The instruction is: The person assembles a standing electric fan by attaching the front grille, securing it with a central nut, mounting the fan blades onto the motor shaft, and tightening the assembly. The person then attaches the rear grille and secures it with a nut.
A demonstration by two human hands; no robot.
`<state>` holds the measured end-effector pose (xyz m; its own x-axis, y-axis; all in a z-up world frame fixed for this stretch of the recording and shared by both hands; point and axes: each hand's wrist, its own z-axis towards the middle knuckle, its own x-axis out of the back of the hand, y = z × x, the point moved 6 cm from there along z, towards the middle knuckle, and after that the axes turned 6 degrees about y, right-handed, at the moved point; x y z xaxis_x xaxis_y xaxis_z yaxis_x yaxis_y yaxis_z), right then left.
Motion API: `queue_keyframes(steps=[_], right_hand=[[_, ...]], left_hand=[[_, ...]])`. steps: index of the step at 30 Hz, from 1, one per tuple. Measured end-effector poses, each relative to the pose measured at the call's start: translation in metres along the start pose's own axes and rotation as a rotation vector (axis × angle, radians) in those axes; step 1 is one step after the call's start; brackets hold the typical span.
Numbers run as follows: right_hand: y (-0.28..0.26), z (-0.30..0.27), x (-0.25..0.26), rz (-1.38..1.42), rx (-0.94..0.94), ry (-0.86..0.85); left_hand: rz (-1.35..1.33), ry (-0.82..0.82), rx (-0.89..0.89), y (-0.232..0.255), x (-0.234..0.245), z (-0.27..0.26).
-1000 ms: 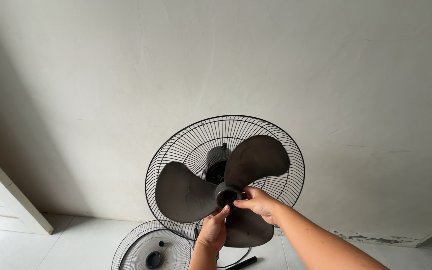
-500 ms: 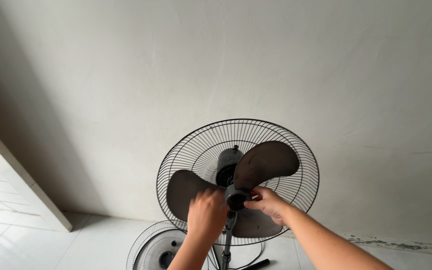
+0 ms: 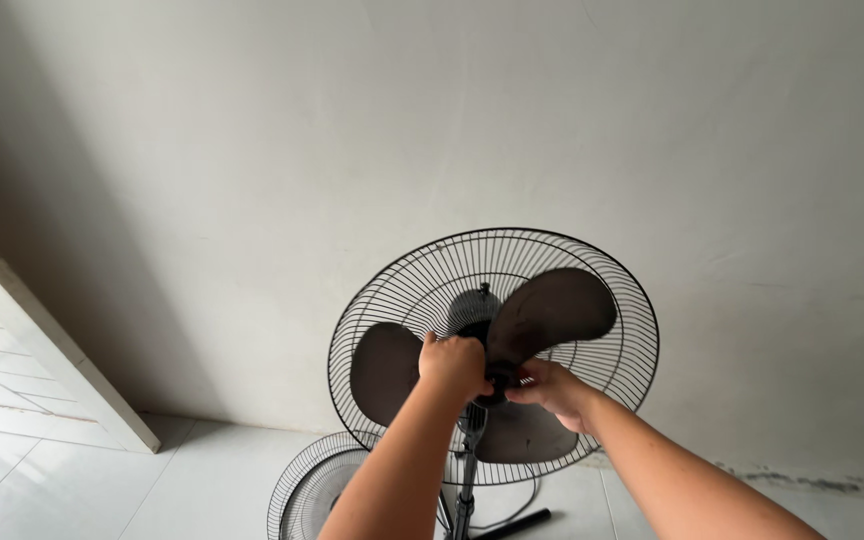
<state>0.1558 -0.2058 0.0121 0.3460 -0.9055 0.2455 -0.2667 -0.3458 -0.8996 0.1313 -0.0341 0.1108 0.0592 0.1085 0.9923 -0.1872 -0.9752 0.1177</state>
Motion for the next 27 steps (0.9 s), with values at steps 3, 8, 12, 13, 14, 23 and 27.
queue_keyframes(steps=[3,8,12,13,14,23,27], right_hand=[[-0.004,0.004,-0.001,0.01,0.029,-0.011],[-0.002,-0.001,-0.003,0.038,-0.002,0.022],[-0.009,-0.004,-0.005,0.103,0.065,0.039],[-0.01,-0.004,-0.006,0.095,0.063,0.04],[-0.01,-0.006,-0.006,0.087,0.061,0.04],[0.002,0.001,-0.01,0.154,-0.004,0.031],[0.014,0.004,-0.014,0.255,-0.005,-0.012]], left_hand=[[-0.06,-0.052,-0.002,-0.005,-0.008,0.019],[-0.164,-0.001,0.005,-0.007,-0.012,0.025],[-0.156,-0.012,0.031,-0.008,-0.012,0.026],[-0.153,-0.021,0.032,-0.009,-0.011,0.026],[-0.15,-0.031,0.034,-0.008,-0.011,0.024],[-0.134,0.05,-0.025,-0.002,0.0,0.014],[-0.002,-0.059,-0.031,0.005,0.003,0.018]])
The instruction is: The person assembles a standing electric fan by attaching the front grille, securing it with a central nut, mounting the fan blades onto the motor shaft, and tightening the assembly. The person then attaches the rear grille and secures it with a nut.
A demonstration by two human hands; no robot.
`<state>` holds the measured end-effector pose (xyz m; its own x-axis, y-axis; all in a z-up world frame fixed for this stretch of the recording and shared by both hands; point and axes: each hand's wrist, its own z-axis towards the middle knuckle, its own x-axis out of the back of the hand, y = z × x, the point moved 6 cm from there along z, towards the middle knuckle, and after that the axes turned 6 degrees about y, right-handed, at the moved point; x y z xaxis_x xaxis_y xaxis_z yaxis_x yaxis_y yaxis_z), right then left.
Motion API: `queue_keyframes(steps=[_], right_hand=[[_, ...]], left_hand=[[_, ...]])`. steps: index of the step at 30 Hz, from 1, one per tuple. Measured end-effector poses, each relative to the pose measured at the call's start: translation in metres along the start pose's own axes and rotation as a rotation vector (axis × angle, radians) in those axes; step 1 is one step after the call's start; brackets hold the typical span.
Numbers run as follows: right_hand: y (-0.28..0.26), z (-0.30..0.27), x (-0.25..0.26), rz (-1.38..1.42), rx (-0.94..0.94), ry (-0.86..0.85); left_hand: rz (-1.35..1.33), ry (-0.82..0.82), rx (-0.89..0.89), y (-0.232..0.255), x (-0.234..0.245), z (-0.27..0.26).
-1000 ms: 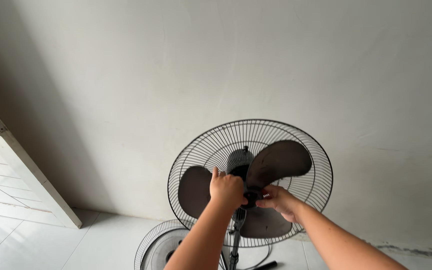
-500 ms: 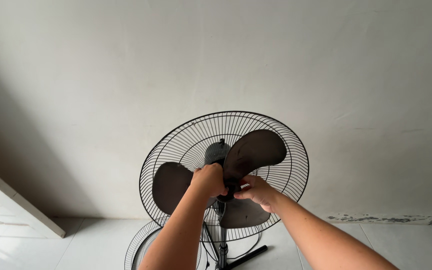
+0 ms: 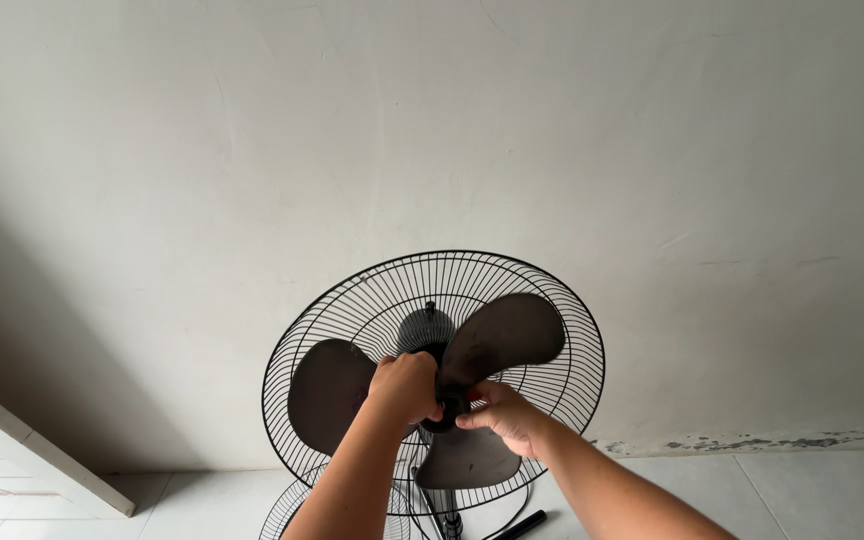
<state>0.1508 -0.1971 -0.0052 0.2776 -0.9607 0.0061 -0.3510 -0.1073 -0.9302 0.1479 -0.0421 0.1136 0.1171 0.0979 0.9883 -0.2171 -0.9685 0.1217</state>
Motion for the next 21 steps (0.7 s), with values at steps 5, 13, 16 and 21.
queue_keyframes(steps=[5,13,16,21], right_hand=[[0.005,0.006,0.001,0.074,0.076,-0.067],[0.017,0.008,-0.005,0.19,0.11,-0.028],[0.008,0.006,-0.004,0.091,0.125,-0.015],[-0.023,-0.008,-0.001,-0.208,0.102,0.087]], left_hand=[[0.043,-0.087,0.044,0.005,0.009,0.007],[0.077,-0.128,0.042,0.012,0.013,0.007],[0.065,-0.159,0.066,0.009,0.011,0.009],[-0.098,-0.165,0.2,-0.015,-0.003,0.008]])
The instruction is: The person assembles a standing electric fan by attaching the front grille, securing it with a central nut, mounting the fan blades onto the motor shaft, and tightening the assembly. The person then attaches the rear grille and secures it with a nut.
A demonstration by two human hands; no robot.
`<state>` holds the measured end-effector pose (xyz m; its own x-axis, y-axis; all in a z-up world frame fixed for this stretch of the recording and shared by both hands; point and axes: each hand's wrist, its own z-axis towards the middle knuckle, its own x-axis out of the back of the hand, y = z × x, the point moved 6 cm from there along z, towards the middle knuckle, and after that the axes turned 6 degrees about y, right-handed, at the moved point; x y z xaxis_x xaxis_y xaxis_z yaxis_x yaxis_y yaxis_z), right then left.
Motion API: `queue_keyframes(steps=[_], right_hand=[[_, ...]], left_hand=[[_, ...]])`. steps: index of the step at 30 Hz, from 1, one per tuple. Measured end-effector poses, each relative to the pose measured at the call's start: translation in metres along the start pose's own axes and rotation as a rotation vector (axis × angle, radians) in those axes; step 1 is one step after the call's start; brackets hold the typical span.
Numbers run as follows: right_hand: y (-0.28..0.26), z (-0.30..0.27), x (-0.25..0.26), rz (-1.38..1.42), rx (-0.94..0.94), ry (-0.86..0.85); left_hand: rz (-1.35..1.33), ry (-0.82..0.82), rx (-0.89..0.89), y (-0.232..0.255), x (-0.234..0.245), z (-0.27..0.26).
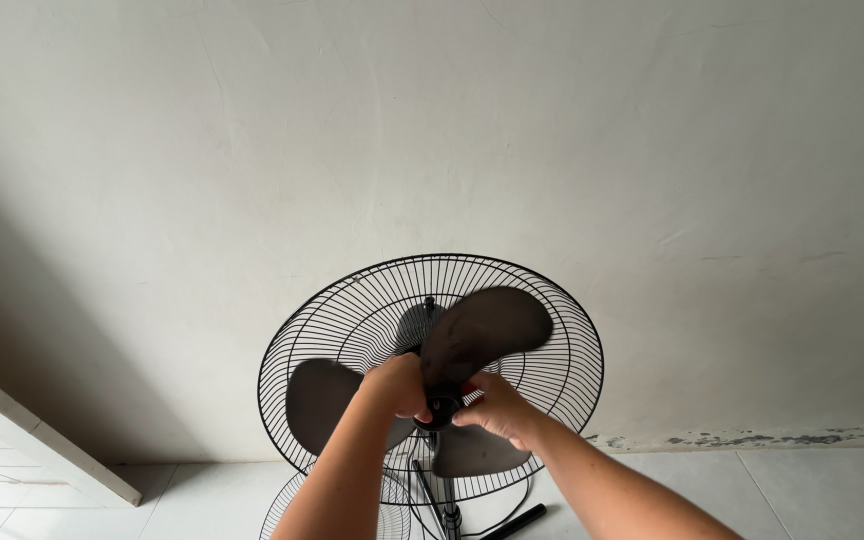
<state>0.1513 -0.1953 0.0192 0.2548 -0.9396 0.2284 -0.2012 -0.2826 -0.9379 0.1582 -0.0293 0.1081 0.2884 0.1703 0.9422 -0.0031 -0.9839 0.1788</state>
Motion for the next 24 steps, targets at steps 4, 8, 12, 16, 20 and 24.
queue_keyframes(steps=[4,8,12,16,20,24], right_hand=[[-0.031,-0.01,0.005,-0.204,0.049,0.021],[-0.04,-0.015,0.007,-0.363,-0.033,-0.008],[-0.041,-0.014,0.009,-0.351,0.024,-0.027],[-0.035,-0.013,0.004,-0.284,0.086,0.042],[-0.022,-0.013,-0.002,-0.18,0.084,0.095],[-0.005,-0.013,-0.002,-0.096,0.026,0.125]], left_hand=[[-0.186,0.037,-0.058,-0.014,-0.017,0.003],[-0.354,0.08,-0.179,-0.017,-0.025,0.002],[-0.33,0.078,-0.183,-0.016,-0.023,-0.002],[-0.162,0.187,-0.084,-0.011,-0.016,-0.017],[-0.04,0.339,-0.054,0.0,-0.007,-0.038],[0.128,0.43,-0.085,0.006,-0.001,-0.056]])
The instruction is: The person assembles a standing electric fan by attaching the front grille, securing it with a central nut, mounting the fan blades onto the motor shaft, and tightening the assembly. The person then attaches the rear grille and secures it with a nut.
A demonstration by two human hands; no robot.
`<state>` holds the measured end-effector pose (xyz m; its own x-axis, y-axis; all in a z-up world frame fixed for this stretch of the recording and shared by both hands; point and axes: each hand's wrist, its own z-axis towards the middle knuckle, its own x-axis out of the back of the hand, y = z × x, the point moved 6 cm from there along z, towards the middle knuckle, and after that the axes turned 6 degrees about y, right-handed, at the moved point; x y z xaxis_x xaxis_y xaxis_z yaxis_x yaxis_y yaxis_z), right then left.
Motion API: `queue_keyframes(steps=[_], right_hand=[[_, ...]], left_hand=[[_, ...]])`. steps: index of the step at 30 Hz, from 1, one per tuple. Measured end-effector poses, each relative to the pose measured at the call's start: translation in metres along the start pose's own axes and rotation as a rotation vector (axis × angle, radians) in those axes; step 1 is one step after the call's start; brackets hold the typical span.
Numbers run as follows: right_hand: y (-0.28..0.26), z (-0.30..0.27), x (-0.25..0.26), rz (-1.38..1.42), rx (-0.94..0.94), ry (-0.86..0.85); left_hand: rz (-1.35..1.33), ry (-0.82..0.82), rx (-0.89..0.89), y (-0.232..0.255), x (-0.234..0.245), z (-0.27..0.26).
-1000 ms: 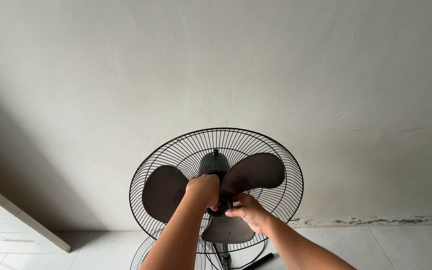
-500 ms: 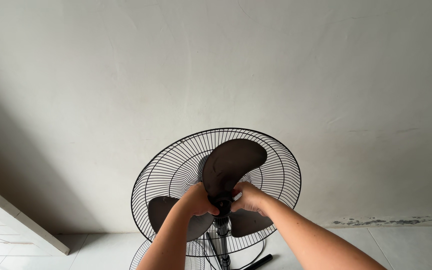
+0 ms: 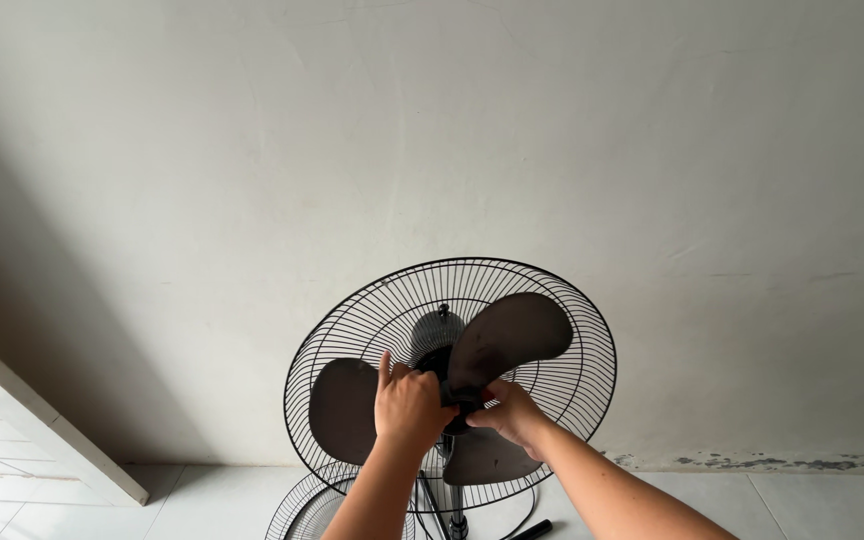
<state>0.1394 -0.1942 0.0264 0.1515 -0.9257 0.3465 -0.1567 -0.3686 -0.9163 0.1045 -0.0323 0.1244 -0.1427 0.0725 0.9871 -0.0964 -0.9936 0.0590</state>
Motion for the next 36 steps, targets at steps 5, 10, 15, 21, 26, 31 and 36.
queue_keyframes(steps=[5,10,15,21,26,31,36], right_hand=[[0.013,0.004,0.001,0.064,-0.008,0.004],[0.025,0.008,-0.004,0.099,-0.054,0.052],[0.032,0.016,-0.006,0.197,-0.02,0.024],[0.033,0.016,-0.009,0.209,-0.013,0.061],[0.025,0.011,-0.008,0.176,-0.047,0.101],[0.022,0.011,-0.008,0.223,-0.004,0.069],[0.031,0.016,-0.007,0.268,-0.035,0.035]], left_hand=[[0.039,0.073,-0.05,0.009,0.005,-0.006],[0.039,0.221,-0.138,0.012,0.016,-0.012],[0.018,0.14,-0.148,0.009,0.022,-0.001],[0.104,-0.01,-0.232,0.007,0.007,0.007],[0.049,0.006,-0.313,0.0,-0.003,0.011],[0.055,0.022,-0.381,0.004,-0.008,0.017],[0.08,0.043,-0.393,0.01,0.004,0.027]])
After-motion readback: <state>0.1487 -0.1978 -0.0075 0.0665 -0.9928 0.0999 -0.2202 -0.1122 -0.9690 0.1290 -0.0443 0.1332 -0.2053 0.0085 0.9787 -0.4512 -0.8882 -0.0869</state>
